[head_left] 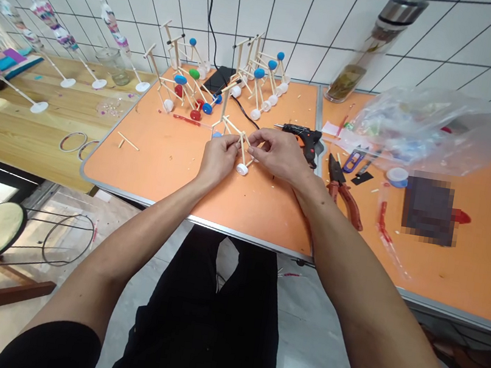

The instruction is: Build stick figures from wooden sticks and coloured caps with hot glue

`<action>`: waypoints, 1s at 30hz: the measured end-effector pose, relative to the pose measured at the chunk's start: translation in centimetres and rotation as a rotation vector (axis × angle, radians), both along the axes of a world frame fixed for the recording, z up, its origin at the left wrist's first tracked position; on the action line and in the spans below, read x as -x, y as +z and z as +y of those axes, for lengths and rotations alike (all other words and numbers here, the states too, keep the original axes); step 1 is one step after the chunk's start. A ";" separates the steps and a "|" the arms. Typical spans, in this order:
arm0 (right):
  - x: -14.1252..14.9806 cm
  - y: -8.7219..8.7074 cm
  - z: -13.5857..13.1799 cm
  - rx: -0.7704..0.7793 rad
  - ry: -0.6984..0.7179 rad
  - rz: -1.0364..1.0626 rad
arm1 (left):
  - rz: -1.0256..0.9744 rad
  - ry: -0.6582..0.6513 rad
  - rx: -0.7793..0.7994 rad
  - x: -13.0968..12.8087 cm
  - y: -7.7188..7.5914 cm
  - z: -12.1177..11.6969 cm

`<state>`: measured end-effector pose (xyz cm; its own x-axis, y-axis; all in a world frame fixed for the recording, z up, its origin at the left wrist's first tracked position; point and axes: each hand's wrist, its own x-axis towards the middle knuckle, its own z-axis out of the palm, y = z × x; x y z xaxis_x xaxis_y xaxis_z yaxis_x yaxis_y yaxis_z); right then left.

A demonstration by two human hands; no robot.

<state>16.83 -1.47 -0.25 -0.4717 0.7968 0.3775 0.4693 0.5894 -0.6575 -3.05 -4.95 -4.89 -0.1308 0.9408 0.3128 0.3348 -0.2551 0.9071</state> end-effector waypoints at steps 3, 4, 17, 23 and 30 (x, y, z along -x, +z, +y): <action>0.0 0.0 0.0 -0.001 -0.005 -0.004 | -0.019 -0.014 0.027 0.0 0.0 0.0; 0.0 0.0 0.0 0.001 -0.004 -0.002 | -0.023 -0.013 0.030 -0.1 0.1 -0.1; 0.1 0.0 0.0 0.013 0.004 -0.001 | -0.030 -0.002 0.080 -0.2 0.5 -0.3; 0.0 0.0 0.0 0.020 0.015 0.000 | -0.022 0.007 0.082 -0.3 0.7 -0.4; -0.1 0.1 0.0 0.025 0.003 -0.014 | -0.042 0.006 0.089 -0.2 0.7 -0.5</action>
<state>16.90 -1.52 -0.13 -0.4790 0.8047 0.3508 0.4774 0.5742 -0.6652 -2.81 -5.43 -4.16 -0.1480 0.9637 0.2220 0.2977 -0.1707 0.9393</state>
